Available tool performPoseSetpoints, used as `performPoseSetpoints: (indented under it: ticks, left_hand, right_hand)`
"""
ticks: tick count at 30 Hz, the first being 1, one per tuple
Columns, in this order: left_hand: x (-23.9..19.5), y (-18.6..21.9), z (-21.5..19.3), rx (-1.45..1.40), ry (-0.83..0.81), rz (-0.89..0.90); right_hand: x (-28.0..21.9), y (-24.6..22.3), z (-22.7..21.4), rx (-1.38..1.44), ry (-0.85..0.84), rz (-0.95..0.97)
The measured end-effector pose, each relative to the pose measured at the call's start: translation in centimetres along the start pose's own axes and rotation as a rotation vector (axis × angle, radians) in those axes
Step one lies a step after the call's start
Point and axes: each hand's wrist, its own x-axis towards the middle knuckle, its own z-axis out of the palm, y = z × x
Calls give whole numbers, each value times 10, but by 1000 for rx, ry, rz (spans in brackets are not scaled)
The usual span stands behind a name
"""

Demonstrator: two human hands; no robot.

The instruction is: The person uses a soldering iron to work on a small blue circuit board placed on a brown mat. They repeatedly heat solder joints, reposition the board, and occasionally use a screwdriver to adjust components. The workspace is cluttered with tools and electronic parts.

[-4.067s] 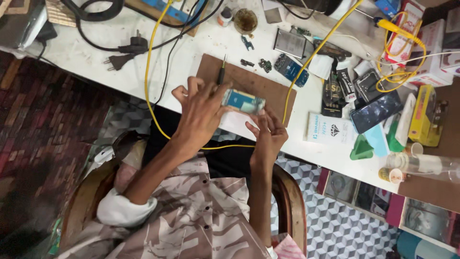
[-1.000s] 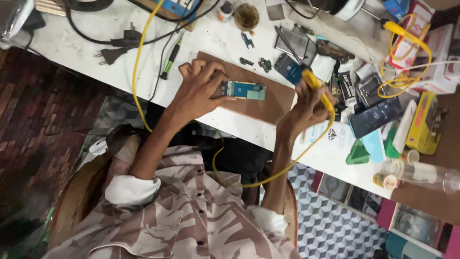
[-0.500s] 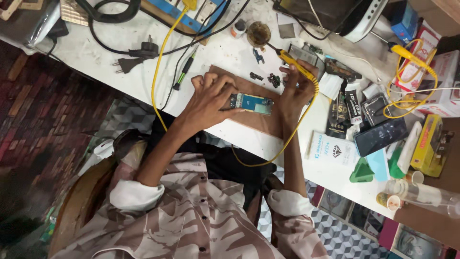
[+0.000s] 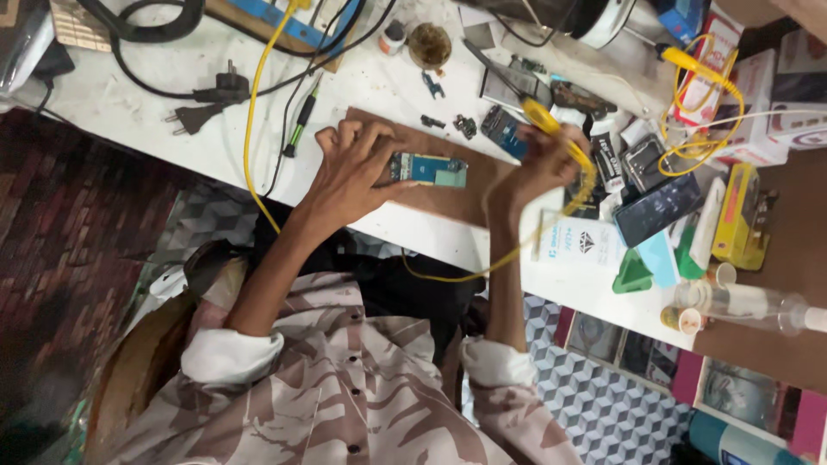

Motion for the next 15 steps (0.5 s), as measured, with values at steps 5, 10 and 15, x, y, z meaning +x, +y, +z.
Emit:
performPoseSetpoints:
  ticks: [5, 10, 15]
  left_hand:
    - [0, -1, 2, -61, 3, 14]
    - [1, -2, 5, -110, -41, -15]
    - [-2, -7, 8, -77, -31, 24]
  right_hand:
    - [-43, -39, -70, 226, 160, 37]
    - [-105, -57, -116, 506, 343, 275]
    - [-136, -57, -128, 543, 447, 429]
